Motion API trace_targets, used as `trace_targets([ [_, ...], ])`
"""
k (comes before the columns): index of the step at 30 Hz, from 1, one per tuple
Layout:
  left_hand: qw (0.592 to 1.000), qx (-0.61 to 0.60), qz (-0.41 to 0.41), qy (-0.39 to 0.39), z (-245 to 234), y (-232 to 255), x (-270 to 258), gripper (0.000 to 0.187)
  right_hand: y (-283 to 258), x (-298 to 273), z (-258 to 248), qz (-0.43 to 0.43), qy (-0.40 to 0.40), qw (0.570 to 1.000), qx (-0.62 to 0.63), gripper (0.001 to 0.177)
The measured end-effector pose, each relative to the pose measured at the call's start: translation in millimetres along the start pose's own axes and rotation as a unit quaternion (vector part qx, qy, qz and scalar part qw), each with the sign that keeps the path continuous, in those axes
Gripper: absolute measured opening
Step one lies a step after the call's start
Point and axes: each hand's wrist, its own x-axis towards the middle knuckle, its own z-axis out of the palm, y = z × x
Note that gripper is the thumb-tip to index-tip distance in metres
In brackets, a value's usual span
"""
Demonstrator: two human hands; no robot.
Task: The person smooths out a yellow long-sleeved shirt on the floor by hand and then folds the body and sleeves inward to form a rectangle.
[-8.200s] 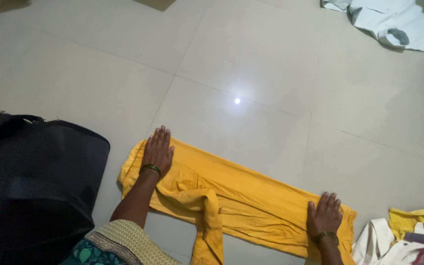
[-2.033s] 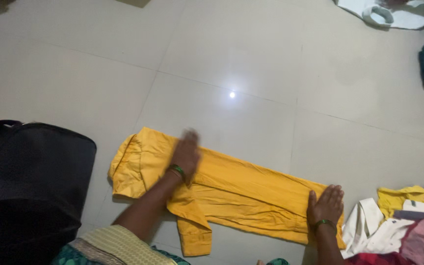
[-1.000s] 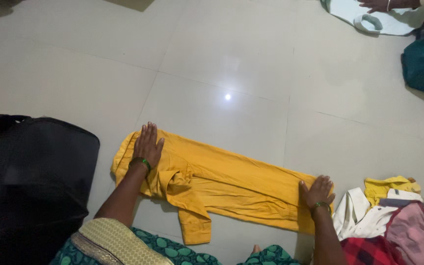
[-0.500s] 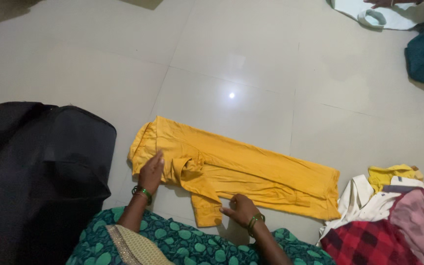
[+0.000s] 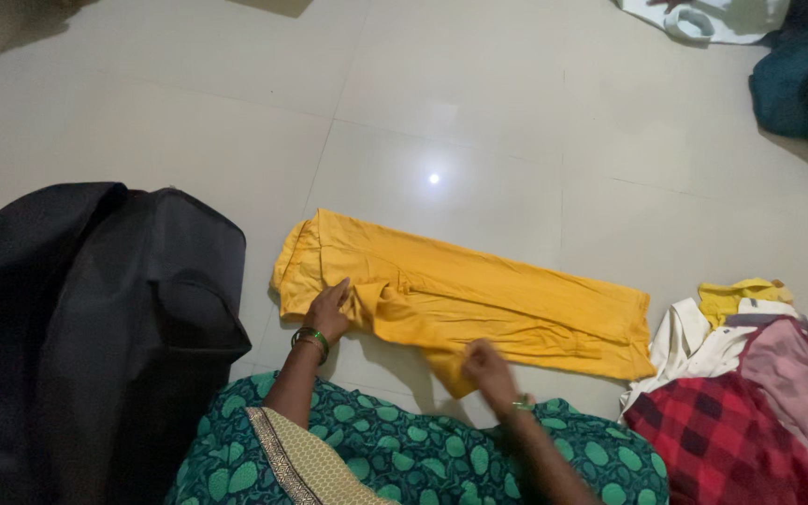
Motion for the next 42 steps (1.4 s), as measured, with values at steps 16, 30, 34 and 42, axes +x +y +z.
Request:
trace_targets([
  [16, 0.981, 0.129, 0.132, 0.060, -15.9, 33.5, -8.1, 0.047, -110.5, -64.2, -156.8, 0.018, 0.142, 0.978, 0.152, 0.035],
  [30, 0.937, 0.040, 0.346, -0.019, 7.9, 93.9, -26.9, 0.056, -97.3, -70.4, -102.5, -0.009, 0.159, 0.982, 0.104, 0.052],
  [34, 0.938, -0.037, 0.341, -0.043, 33.8, 142.8, -52.8, 0.074, -130.1, -70.5, -68.2, -0.083, 0.180, 0.980, 0.004, 0.029],
  [42, 0.923, -0.239, 0.300, -0.024, 74.4, 188.8, -85.3, 0.021, -184.5, -81.0, -38.1, -0.154, 0.211, 0.951, -0.166, 0.023],
])
